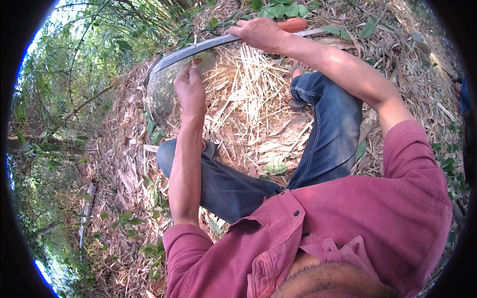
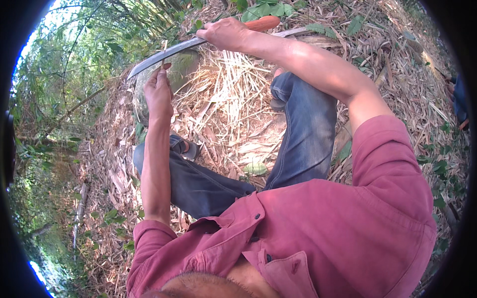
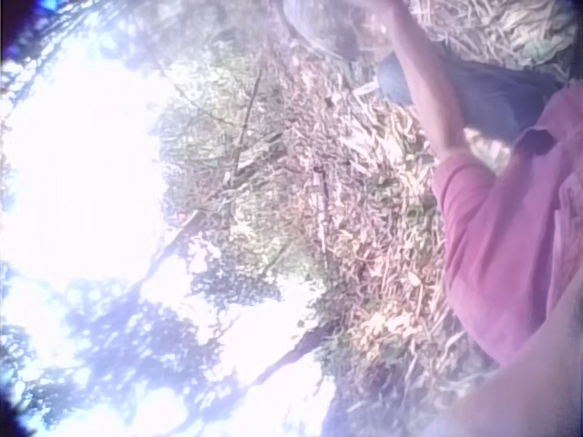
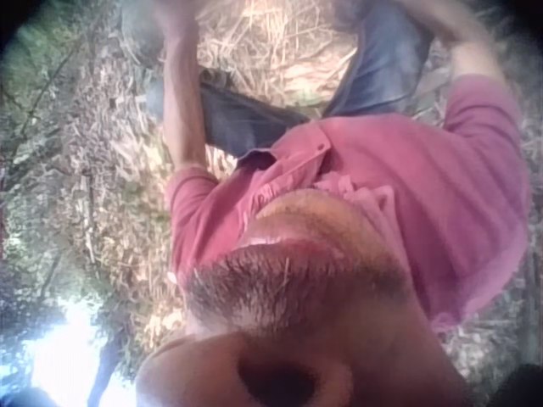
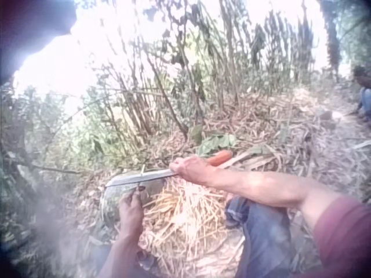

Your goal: The person sits on the ground in a bamboo grove and uses a large machete to repeatedly scrape and sharpen thin wooden sticks. The person holds the sticks in one hand and draws the blade along them to create fine shavings, which accumulate on the ground.

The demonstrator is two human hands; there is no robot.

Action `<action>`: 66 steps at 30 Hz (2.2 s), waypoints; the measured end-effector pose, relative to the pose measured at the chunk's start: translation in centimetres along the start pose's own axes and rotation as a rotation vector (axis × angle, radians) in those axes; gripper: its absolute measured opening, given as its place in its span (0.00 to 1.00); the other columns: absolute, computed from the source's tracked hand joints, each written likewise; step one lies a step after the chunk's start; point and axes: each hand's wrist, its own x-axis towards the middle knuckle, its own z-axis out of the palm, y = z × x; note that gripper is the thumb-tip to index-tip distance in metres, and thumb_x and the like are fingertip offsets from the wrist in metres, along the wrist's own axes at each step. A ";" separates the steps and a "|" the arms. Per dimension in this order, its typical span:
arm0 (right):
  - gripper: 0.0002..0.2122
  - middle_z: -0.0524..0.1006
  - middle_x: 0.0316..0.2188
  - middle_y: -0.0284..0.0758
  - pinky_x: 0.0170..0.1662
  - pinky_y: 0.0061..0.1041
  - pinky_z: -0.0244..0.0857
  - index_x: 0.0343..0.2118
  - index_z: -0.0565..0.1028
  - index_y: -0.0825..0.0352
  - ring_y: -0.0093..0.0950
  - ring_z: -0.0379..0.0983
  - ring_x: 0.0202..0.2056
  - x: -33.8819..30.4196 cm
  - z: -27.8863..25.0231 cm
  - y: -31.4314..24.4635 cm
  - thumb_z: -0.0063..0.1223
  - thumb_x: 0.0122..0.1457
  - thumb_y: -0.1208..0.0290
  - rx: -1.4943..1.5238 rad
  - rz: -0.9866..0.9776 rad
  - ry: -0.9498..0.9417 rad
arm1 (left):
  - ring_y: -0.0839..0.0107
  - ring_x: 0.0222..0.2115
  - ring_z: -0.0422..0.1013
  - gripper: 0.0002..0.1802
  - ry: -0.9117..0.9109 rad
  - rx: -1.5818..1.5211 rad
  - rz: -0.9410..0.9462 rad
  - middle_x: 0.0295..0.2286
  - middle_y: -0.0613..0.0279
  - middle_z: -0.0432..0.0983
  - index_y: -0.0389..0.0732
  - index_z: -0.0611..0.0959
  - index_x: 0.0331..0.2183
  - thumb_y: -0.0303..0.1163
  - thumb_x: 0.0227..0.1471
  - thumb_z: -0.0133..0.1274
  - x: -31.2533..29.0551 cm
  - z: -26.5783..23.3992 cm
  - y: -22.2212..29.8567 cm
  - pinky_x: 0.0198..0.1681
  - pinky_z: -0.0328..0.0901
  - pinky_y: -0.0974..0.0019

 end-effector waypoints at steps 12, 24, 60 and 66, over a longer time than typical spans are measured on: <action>0.08 0.73 0.23 0.38 0.27 0.33 0.69 0.33 0.72 0.63 0.34 0.74 0.25 -2.7 -0.3 3.5 0.45 0.56 0.64 0.128 0.227 -0.097 | 0.87 0.15 0.51 0.15 -0.042 -0.039 -0.183 0.15 0.77 0.57 0.36 0.76 0.36 0.35 0.60 0.38 -1.3 0.1 0.2 0.17 0.44 0.79; 0.05 0.71 0.26 0.35 0.31 0.31 0.70 0.32 0.68 0.64 0.33 0.74 0.30 -0.6 -0.9 -2.2 0.48 0.53 0.72 0.222 -0.095 0.059 | 0.84 0.13 0.51 0.10 -0.157 -0.375 -0.310 0.17 0.72 0.56 0.43 0.66 0.25 0.30 0.59 0.40 -0.6 2.1 -0.2 0.13 0.46 0.78; 0.08 0.75 0.25 0.37 0.30 0.38 0.70 0.37 0.69 0.62 0.34 0.76 0.27 0.4 0.7 0.6 0.44 0.58 0.66 0.159 0.054 -0.004 | 0.88 0.13 0.46 0.20 -0.191 -0.460 -0.293 0.17 0.77 0.50 0.36 0.65 0.54 0.28 0.60 0.38 -2.0 1.2 2.0 0.12 0.44 0.82; 0.11 0.72 0.17 0.48 0.26 0.42 0.64 0.25 0.71 0.68 0.45 0.72 0.23 -0.7 -0.8 5.1 0.44 0.54 0.64 0.354 0.263 0.003 | 0.88 0.14 0.47 0.19 -0.191 -0.411 -0.256 0.17 0.77 0.50 0.36 0.66 0.53 0.28 0.60 0.37 -2.6 0.8 1.8 0.13 0.44 0.82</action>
